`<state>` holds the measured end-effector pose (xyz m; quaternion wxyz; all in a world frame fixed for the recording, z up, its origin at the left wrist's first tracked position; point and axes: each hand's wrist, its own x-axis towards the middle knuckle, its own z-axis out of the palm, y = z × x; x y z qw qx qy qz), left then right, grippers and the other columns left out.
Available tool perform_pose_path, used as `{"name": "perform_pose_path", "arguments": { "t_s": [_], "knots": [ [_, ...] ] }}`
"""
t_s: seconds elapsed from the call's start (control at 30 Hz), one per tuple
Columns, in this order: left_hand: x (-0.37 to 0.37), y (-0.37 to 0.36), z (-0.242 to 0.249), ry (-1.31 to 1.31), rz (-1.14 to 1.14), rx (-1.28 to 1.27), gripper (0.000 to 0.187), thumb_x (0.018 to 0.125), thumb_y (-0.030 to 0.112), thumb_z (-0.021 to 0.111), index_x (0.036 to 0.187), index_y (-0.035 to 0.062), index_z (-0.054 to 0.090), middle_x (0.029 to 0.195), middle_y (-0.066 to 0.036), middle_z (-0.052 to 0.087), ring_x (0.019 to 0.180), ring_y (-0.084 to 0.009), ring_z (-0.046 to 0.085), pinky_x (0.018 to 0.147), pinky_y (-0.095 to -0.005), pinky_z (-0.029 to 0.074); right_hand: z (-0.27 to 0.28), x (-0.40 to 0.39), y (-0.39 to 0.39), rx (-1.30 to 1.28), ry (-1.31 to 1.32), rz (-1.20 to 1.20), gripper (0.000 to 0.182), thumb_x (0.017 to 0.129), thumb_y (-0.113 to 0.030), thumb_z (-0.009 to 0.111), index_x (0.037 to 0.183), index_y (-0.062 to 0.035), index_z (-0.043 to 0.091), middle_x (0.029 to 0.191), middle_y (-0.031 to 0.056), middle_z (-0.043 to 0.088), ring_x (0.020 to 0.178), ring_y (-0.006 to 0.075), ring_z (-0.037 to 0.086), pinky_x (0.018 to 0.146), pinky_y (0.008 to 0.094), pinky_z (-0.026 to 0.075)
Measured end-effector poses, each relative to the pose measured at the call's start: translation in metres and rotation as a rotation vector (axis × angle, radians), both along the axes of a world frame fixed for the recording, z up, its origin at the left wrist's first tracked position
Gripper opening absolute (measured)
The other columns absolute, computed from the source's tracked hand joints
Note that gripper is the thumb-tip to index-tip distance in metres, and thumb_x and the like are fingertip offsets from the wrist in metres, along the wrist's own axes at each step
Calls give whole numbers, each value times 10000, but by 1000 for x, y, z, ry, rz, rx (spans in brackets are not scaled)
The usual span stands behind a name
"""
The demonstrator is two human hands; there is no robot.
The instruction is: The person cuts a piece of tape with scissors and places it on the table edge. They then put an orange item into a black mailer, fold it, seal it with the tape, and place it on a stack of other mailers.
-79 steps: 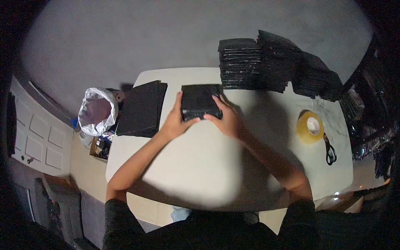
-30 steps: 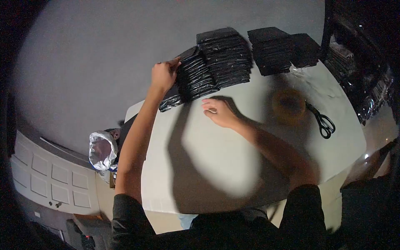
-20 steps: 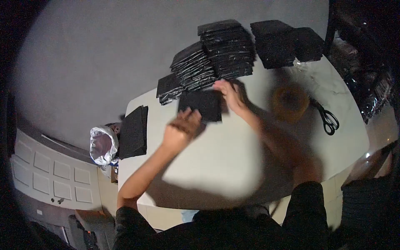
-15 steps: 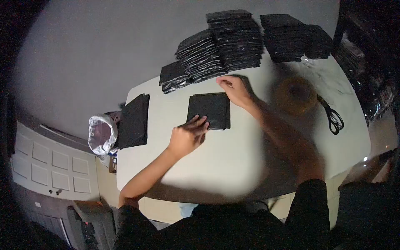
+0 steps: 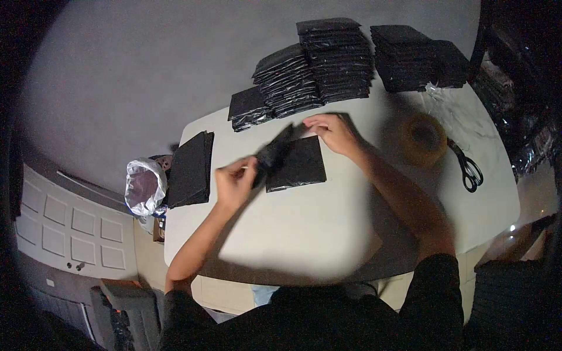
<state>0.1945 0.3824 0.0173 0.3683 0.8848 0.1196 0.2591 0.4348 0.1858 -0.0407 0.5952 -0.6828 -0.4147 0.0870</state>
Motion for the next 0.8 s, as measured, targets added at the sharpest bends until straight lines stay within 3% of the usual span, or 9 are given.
{"name": "perform_pose_path", "arguments": {
  "t_s": [0.13, 0.27, 0.33, 0.4, 0.47, 0.6, 0.67, 0.7, 0.8],
  "knots": [
    [-3, 23, 14, -244, 32, -146, 188, 1027, 142, 679, 1002, -42, 715, 820, 3, 674, 715, -38, 528, 633, -207, 454, 5, 0, -1, -94, -52, 4, 276, 982, 45, 553, 1204, 13, 716, 1155, 128, 759, 1004, 184, 726, 919, 324, 551],
    [4, 12, 10, -300, -27, -68, 174, 1018, 109, 670, 919, -34, 676, 906, -61, 752, 838, -80, 681, 735, -260, 547, 3, 3, 1, -26, 43, -68, 279, 1016, -18, 526, 1226, 3, 708, 1141, 121, 761, 973, 170, 719, 896, 307, 545],
    [12, 3, 7, -261, -253, 332, 67, 937, 68, 715, 920, 5, 699, 1195, -170, 749, 1073, -243, 757, 852, -345, 615, 3, 4, -1, -27, 86, -78, 284, 1029, -52, 522, 1244, -2, 700, 1133, 120, 761, 974, 165, 717, 892, 305, 543],
    [20, -8, -7, -114, -454, 692, 209, 967, 250, 705, 957, 43, 731, 1196, -98, 757, 1105, -262, 736, 836, -392, 634, -1, 7, 2, -49, -73, -132, 306, 1043, -107, 518, 1286, -3, 672, 1116, 120, 757, 969, 176, 714, 895, 318, 544],
    [24, -25, -15, 82, -440, 801, 273, 973, 333, 685, 1040, 78, 756, 1190, -114, 755, 1025, -292, 752, 784, -403, 632, 0, 6, 0, -22, 106, -53, 324, 1048, -159, 528, 1298, -5, 665, 1112, 123, 757, 997, 205, 719, 921, 333, 541],
    [42, -22, 19, 153, -518, 718, 310, 923, 381, 723, 1057, 108, 783, 1018, -139, 779, 840, -334, 757, 716, -427, 615, 18, -7, -6, -165, -117, 66, 359, 983, -265, 659, 1264, -45, 703, 1144, 133, 740, 1078, 268, 688, 978, 374, 517],
    [60, -22, 57, 260, -555, 707, 320, 854, 389, 770, 1028, 122, 805, 815, -154, 760, 683, -351, 728, 669, -446, 592, 11, -9, -3, -232, -579, 65, 424, 920, -328, 745, 1258, -73, 718, 1214, 131, 702, 1201, 310, 614, 1064, 424, 458],
    [75, -20, 66, 123, -514, 638, 276, 831, 362, 767, 957, 121, 813, 687, -160, 716, 629, -356, 712, 660, -439, 587, 11, -11, -2, -225, -580, 61, 424, 920, -328, 745, 1258, -73, 718, 1214, 131, 702, 1201, 310, 614, 1064, 424, 458],
    [128, -2, 75, -197, -442, 619, 242, 852, 314, 740, 955, 106, 806, 800, -180, 748, 675, -352, 724, 658, -428, 587, 15, -9, -3, -320, -502, 115, 511, 859, -389, 807, 1271, -100, 718, 1286, 123, 654, 1268, 339, 539, 1121, 458, 398]
  ]
}}
